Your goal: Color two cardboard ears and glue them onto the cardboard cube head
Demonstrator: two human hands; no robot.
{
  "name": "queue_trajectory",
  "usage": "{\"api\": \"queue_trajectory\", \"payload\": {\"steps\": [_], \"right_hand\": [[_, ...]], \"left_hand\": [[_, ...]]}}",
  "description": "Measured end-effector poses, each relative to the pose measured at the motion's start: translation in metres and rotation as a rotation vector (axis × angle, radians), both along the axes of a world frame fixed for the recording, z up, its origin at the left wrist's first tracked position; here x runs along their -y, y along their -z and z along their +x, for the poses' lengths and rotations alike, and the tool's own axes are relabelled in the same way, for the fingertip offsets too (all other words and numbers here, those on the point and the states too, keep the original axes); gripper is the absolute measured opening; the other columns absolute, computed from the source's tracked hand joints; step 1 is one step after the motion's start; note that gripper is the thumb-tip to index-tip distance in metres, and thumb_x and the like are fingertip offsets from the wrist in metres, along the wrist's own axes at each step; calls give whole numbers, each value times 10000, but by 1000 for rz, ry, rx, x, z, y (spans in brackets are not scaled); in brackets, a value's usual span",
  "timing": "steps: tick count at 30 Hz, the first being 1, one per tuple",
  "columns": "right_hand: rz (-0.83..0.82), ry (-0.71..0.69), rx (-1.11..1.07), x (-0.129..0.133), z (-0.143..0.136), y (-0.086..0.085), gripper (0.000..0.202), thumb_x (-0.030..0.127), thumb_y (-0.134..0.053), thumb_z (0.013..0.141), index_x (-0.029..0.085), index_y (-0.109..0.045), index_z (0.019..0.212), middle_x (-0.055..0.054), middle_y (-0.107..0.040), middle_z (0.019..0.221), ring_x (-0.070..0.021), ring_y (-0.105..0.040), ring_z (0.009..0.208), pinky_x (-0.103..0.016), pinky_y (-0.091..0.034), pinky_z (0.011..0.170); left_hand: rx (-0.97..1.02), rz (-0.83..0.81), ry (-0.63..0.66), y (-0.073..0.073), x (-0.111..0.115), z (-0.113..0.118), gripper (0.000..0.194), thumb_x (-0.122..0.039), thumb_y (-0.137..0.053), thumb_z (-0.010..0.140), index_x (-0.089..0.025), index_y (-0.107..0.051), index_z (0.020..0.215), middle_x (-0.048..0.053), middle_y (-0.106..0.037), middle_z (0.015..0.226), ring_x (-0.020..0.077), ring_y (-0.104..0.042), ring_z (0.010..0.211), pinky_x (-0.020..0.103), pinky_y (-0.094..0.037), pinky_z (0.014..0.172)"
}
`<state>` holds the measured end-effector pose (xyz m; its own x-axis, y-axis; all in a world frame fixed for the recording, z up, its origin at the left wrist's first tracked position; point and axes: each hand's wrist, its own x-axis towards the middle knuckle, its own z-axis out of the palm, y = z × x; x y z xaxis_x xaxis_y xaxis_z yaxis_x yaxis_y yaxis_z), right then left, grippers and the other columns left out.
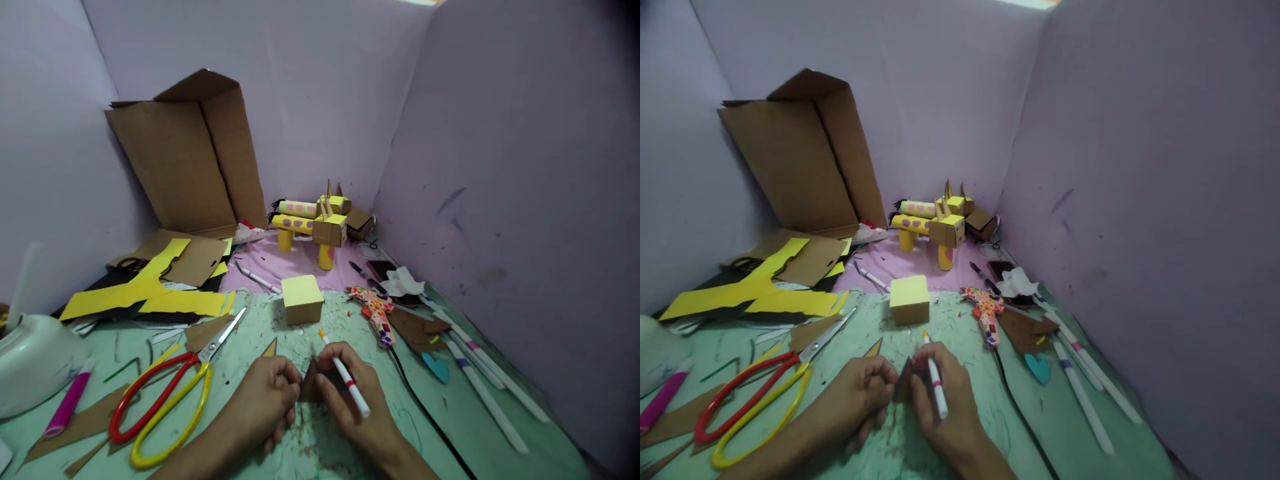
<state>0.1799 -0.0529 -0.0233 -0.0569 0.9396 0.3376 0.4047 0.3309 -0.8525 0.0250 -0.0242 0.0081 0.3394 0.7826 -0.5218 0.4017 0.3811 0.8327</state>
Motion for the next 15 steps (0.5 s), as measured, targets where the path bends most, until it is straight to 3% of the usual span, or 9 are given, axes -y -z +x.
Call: {"api": "queue_trajectory", "payload": {"steps": [4, 9, 15], "right_hand": [[-48, 16, -145, 1, 2, 1, 113, 229, -542, 801, 218, -470, 888, 11, -599, 698, -153, -581, 601, -256, -460, 553], [-91, 22, -253, 1, 3, 1, 124, 270, -575, 808, 216, -479, 866, -14, -635, 724, -168, -605, 655, -271, -479, 591], [-114, 32, -291, 0, 3, 2, 117, 260, -602, 791, 216, -500, 829, -16, -648, 728, -175, -616, 670, -273, -485, 608]], "left_hand": [[52, 163, 40, -3, 2, -2, 136, -251, -503, 697, -154, -539, 785, -97, -408, 411, 68, -326, 307, 193, -241, 334], [88, 307, 15, -1, 3, -3, 92, -208, -530, 653, -152, -601, 666, -76, -378, 482, 78, -305, 456, 219, -233, 455], [39, 371, 58, -2, 3, -5, 168, -225, -518, 712, -153, -640, 622, -27, -493, 536, 117, -409, 551, 238, -304, 533]]}}
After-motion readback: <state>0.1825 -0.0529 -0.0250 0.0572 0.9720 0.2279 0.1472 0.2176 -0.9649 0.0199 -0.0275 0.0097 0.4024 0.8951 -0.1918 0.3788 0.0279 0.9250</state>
